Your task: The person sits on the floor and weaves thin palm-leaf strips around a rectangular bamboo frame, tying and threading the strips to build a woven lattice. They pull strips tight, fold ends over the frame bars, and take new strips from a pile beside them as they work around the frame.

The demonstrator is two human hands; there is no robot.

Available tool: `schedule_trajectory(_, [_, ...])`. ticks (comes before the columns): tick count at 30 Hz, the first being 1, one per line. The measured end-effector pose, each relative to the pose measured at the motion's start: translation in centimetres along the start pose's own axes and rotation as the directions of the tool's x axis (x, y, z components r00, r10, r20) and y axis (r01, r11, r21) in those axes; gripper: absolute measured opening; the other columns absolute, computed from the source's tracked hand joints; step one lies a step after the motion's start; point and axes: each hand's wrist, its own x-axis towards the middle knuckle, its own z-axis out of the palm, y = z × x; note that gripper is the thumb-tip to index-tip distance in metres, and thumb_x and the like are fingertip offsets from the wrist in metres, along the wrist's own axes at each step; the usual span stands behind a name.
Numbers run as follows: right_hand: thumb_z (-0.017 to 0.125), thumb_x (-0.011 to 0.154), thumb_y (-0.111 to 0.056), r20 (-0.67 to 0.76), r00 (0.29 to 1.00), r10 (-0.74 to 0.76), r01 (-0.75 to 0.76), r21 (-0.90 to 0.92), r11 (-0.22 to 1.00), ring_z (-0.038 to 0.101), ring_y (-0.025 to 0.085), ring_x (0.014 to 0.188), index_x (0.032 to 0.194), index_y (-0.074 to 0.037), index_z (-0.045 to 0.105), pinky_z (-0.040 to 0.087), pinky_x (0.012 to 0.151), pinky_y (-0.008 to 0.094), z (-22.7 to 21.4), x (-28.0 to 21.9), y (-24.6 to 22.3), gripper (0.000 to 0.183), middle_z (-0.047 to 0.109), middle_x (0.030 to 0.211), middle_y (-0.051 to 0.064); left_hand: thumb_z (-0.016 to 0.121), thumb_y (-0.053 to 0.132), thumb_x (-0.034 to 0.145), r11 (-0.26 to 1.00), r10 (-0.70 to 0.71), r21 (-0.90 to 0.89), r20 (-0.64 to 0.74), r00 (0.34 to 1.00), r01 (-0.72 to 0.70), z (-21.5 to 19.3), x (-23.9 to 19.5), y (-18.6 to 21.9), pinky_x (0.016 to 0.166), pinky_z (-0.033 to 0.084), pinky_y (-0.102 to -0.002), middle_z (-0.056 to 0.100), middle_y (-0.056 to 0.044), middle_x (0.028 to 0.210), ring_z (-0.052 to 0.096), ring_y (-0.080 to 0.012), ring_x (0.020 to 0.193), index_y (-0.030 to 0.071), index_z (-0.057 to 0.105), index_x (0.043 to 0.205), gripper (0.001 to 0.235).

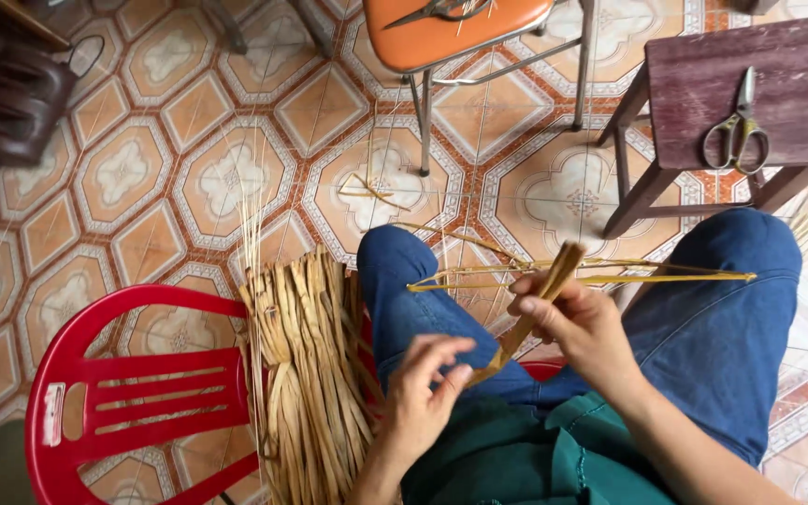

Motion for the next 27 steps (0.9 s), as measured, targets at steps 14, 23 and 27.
schedule_trajectory(14, [0.079, 0.079, -0.011, -0.014, 0.939, -0.345, 0.251, -0.657, 0.711, 0.071, 0.02, 0.074, 0.122, -0.002, 0.066, 0.056, 0.065, 0.032, 1.1, -2.3, -6.9, 0.045, 0.068, 0.088, 0.012, 0.078, 0.011, 0.093, 0.992, 0.117, 0.08, -0.227, 0.967, -0.101, 4.5, 7.6, 3.4, 0.061, 0.056, -0.025, 0.072, -0.006, 0.091, 0.069, -0.0113, 0.071, 0.003, 0.066, 0.1, 0.016])
schedule_trajectory(23, [0.077, 0.086, -0.007, -0.099, 0.902, -0.421, 0.256, -0.662, 0.704, 0.074, 0.015, 0.076, 0.103, -0.003, 0.072, 0.058, 0.067, 0.027, 1.1, -2.1, -5.0, 0.018, 0.073, 0.09, 0.008, 0.073, 0.004, 0.097, 0.882, -0.067, -0.471, -0.096, 0.993, 0.014, 4.7, 7.2, 0.4, 0.075, 0.057, -0.02, 0.073, -0.002, 0.091, 0.068, -0.0045, 0.083, 0.0, 0.069, 0.102, 0.008])
schedule_trajectory(27, [0.076, 0.087, -0.004, -0.082, 0.892, -0.444, 0.284, -0.661, 0.694, 0.073, 0.018, 0.076, 0.101, -0.002, 0.069, 0.058, 0.066, 0.029, 0.8, -2.1, -4.5, 0.016, 0.071, 0.089, 0.009, 0.074, 0.004, 0.095, 0.917, -0.025, -0.398, -0.104, 0.994, -0.019, 5.4, 7.1, -0.1, 0.074, 0.058, -0.02, 0.074, -0.002, 0.092, 0.069, -0.0043, 0.084, 0.0, 0.069, 0.1, 0.008])
